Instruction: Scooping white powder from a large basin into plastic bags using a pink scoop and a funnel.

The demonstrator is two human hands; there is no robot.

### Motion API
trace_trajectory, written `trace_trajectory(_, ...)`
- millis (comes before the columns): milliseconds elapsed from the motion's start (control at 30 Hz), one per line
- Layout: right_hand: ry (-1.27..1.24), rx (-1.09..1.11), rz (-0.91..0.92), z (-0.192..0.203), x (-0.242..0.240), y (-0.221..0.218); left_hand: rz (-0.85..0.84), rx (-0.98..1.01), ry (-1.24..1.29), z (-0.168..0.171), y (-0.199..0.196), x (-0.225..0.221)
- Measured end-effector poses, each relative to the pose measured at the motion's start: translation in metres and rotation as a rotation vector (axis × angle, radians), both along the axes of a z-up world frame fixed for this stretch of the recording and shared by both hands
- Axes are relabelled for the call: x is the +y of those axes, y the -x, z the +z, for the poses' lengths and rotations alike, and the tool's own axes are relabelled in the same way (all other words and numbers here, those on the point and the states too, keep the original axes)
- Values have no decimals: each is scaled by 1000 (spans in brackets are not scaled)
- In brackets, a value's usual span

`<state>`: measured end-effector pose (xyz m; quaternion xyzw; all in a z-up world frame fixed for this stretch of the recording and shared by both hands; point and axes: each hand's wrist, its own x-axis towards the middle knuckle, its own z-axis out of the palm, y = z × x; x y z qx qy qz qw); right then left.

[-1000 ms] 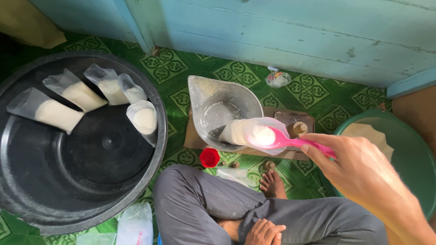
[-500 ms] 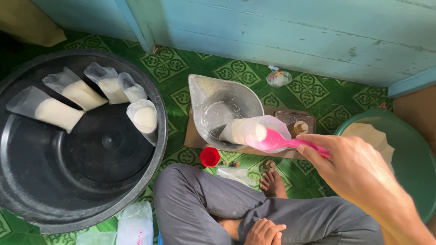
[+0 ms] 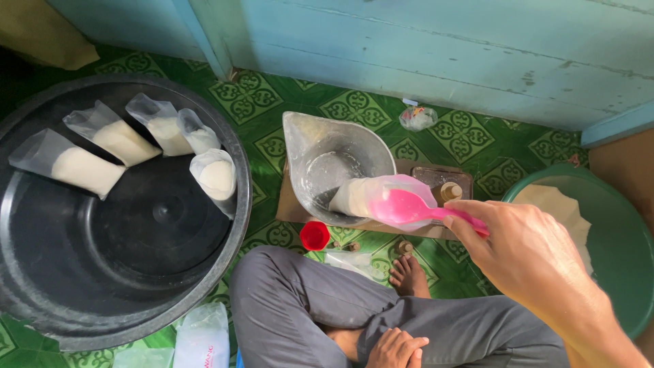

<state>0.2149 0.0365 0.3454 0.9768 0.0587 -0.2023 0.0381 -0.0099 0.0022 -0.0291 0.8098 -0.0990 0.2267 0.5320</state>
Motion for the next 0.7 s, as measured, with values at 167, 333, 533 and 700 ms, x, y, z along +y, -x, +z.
trace_trajectory(167,-30,-8,7,1,1,0,-23,23,21,-2,1,-1)
trace_trajectory(333,-35,-14,3,3,1,1,-16,0,7,-1,0,1)
trace_trajectory(533,-65,-27,-60,12,2,5,-11,-41,-9,0,-2,2)
trace_trajectory(700,-66,-11,-151,23,1,9,-37,37,29,6,0,3)
